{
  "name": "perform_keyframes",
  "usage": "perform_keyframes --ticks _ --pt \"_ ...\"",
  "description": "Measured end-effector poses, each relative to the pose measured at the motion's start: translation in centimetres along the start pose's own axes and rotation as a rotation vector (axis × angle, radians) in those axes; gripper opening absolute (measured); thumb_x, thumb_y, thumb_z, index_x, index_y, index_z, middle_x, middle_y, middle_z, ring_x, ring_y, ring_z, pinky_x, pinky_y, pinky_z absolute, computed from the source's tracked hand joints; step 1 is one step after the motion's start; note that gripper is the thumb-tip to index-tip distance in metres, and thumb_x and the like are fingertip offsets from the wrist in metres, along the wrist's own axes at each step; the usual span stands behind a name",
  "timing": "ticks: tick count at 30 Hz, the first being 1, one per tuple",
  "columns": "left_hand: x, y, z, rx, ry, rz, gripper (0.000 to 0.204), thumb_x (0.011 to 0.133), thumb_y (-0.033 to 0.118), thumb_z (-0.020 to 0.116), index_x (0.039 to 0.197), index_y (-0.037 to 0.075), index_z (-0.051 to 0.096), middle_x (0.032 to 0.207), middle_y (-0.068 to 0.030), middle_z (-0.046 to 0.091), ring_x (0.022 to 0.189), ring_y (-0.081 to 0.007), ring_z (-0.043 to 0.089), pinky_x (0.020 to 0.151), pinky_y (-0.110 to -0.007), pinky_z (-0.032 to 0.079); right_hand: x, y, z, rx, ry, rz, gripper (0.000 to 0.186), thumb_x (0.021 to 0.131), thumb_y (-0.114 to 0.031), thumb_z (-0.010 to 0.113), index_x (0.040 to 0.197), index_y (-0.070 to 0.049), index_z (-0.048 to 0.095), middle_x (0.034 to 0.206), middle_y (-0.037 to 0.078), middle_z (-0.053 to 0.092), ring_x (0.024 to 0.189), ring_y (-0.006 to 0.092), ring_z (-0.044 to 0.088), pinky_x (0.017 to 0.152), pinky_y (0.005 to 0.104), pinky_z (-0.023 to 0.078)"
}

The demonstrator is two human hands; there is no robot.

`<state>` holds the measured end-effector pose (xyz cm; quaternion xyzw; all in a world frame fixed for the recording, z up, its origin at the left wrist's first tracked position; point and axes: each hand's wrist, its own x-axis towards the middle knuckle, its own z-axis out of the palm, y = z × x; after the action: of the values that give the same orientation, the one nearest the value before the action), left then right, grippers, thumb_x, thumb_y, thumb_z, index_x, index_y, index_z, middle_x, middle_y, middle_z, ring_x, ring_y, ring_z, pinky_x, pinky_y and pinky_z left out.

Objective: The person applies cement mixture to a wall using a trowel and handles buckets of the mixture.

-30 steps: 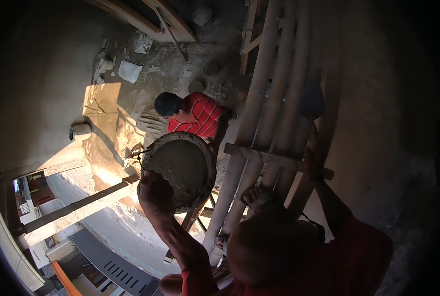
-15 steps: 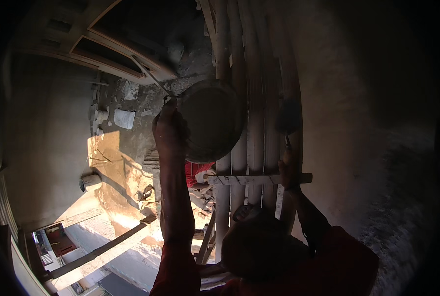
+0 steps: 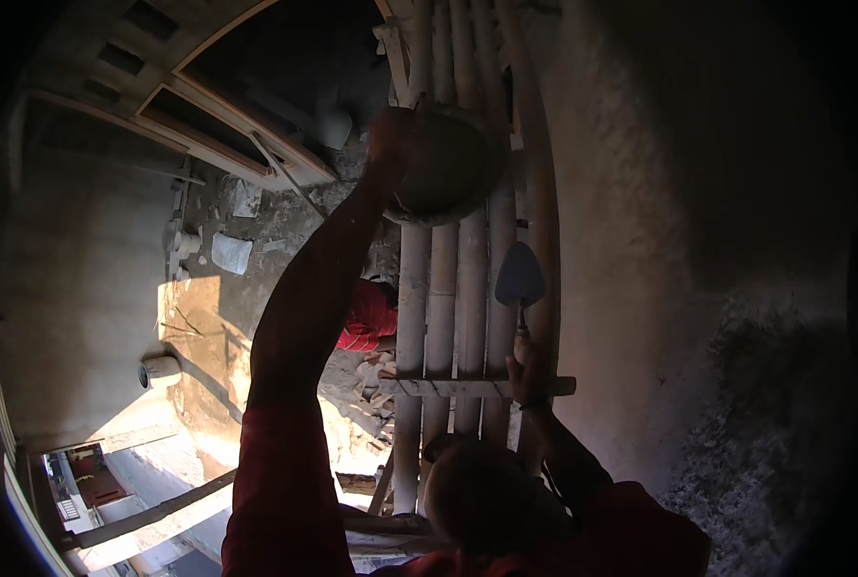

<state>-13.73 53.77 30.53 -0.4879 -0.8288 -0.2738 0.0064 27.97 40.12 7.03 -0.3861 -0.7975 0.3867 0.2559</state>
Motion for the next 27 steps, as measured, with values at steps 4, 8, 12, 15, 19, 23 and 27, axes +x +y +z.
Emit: perform_keyframes --ticks 4,8,12,15,19,23,27 --pt "-0.6 1.1 -0.8 0.035 -0.13 -0.055 0.03 0.08 0.029 0.058 0.086 0.001 0.067 0.089 -0.0218 0.065 0.092 -0.0333 0.064 0.077 -0.041 0.053 -0.1 0.1 0.4 -0.025 -0.01 -0.007 0.049 0.086 -0.027 0.061 0.122 0.001 0.046 0.108 0.024 0.053 0.099 0.0416 0.053 0.085 0.046 0.042" --pt "-1.4 4.6 -0.5 0.063 -0.203 -0.101 0.033 0.08 0.03 0.057 0.092 0.001 0.065 0.094 -0.0207 0.065 0.093 -0.0348 0.064 0.08 -0.042 0.052 -0.2 1.0 0.5 -0.097 0.038 -0.038 0.049 0.086 -0.028 0.06 0.122 0.002 0.045 0.108 0.025 0.053 0.1 0.0429 0.052 0.085 0.046 0.042" --pt "-3.1 3.6 0.6 0.252 -0.18 0.244 0.038 0.081 0.032 0.057 0.102 0.001 0.063 0.106 -0.021 0.062 0.102 -0.0359 0.06 0.085 -0.042 0.051 -0.2 -0.1 1.1 -0.027 -0.004 -0.016 0.05 0.087 -0.029 0.06 0.122 0.002 0.045 0.109 0.026 0.053 0.102 0.0424 0.052 0.087 0.0462 0.042" --pt "-3.2 3.1 4.9 0.24 -0.289 0.201 0.041 0.081 0.032 0.056 0.108 0.0 0.06 0.111 -0.022 0.059 0.106 -0.0339 0.058 0.087 -0.042 0.05 -0.1 1.2 1.2 0.002 -0.028 -0.035 0.051 0.087 -0.029 0.061 0.123 0.002 0.044 0.112 0.025 0.053 0.103 0.0418 0.052 0.088 0.0464 0.042" --pt "-4.8 6.8 5.7 -0.07 -0.355 -0.029 0.046 0.083 0.031 0.056 0.115 -0.002 0.054 0.115 -0.0219 0.054 0.111 -0.0319 0.052 0.093 -0.045 0.043 0.0 1.2 1.1 0.017 -0.052 -0.014 0.052 0.088 -0.032 0.059 0.124 0.002 0.043 0.114 0.025 0.052 0.107 0.0414 0.051 0.091 0.0456 0.04" --pt "-8.6 10.4 2.7 0.14 -0.219 0.053 0.056 0.08 0.031 0.061 0.123 -0.002 0.046 0.118 -0.0195 0.047 0.113 -0.0328 0.044 0.095 -0.048 0.036 -0.4 1.4 1.1 -0.092 -0.041 0.035 0.055 0.089 -0.034 0.057 0.125 0.004 0.042 0.115 0.027 0.05 0.109 0.0423 0.049 0.093 0.0464 0.039" --pt "-13.5 9.1 0.3 -0.056 0.119 0.28 0.058 0.079 0.027 0.061 0.127 0.0 0.042 0.117 -0.0185 0.045 0.11 -0.0346 0.042 0.093 -0.048 0.035 0.2 1.3 1.9 -0.038 -0.048 0.06 0.056 0.088 -0.034 0.057 0.126 0.004 0.041 0.116 0.027 0.05 0.11 0.0417 0.049 0.093 0.0466 0.039"
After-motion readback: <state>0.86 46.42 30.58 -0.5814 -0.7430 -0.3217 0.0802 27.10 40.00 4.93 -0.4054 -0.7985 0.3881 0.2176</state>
